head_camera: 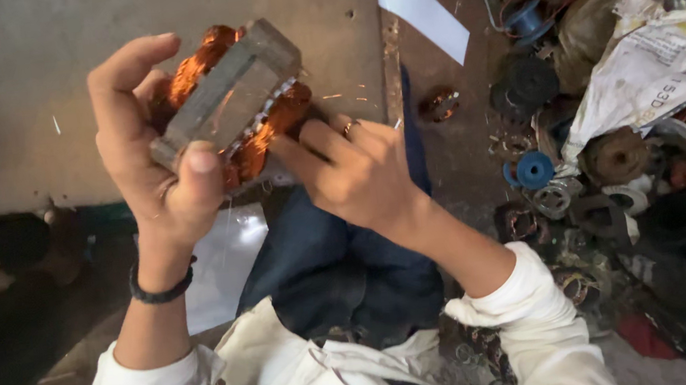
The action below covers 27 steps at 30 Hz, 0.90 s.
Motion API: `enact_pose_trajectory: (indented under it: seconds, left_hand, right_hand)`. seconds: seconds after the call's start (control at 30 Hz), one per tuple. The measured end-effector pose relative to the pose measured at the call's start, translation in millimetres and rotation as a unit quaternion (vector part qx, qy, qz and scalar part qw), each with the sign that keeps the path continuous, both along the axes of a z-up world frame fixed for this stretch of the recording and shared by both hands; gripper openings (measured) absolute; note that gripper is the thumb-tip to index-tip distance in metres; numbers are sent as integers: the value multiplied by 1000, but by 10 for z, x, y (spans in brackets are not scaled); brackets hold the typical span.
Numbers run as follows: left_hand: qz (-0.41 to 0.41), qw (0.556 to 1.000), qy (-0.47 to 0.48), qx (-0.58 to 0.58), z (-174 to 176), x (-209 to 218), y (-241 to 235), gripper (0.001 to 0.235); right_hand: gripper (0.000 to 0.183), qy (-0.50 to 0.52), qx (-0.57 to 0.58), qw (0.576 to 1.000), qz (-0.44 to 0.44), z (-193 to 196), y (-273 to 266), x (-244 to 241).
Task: The person assembles a motor stator by winding copper wire coils and inserting insulation strips into the metal core slots. They use a wooden wedge to pack the wires and scissors to cut the white insulation material, handling the component on a workbench.
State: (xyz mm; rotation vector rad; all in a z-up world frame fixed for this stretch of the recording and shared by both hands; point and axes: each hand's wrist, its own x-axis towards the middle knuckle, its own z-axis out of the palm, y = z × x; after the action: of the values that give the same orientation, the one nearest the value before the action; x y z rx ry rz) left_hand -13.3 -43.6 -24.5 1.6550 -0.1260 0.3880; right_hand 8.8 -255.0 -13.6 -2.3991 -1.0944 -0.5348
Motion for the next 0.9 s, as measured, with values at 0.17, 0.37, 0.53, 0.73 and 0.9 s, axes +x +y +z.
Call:
enact_pose_trajectory:
  seconds: [0.17,0.37,0.53,0.73,0.9]
  left_hand:
    - [-28,999,-25,34,204,54,-35,81]
    - [-4,996,59,71,624,190,-130,57]
    - [-10,972,-49,229,849,387,-164,32]
    - [-28,981,21,193,830,538,-87,27]
    - [-40,981,-30,189,755,569,-71,27]
  right_hand:
    - [39,-48,28,998,27,-10,-131,-68]
    - [33,-20,24,999,23,59,-82,-55]
    - [27,-12,72,997,35,51,49,-23]
    - [33,35,63,997,31,-54,114,-58]
    - [34,108,74,991,-3,-13,233,-70]
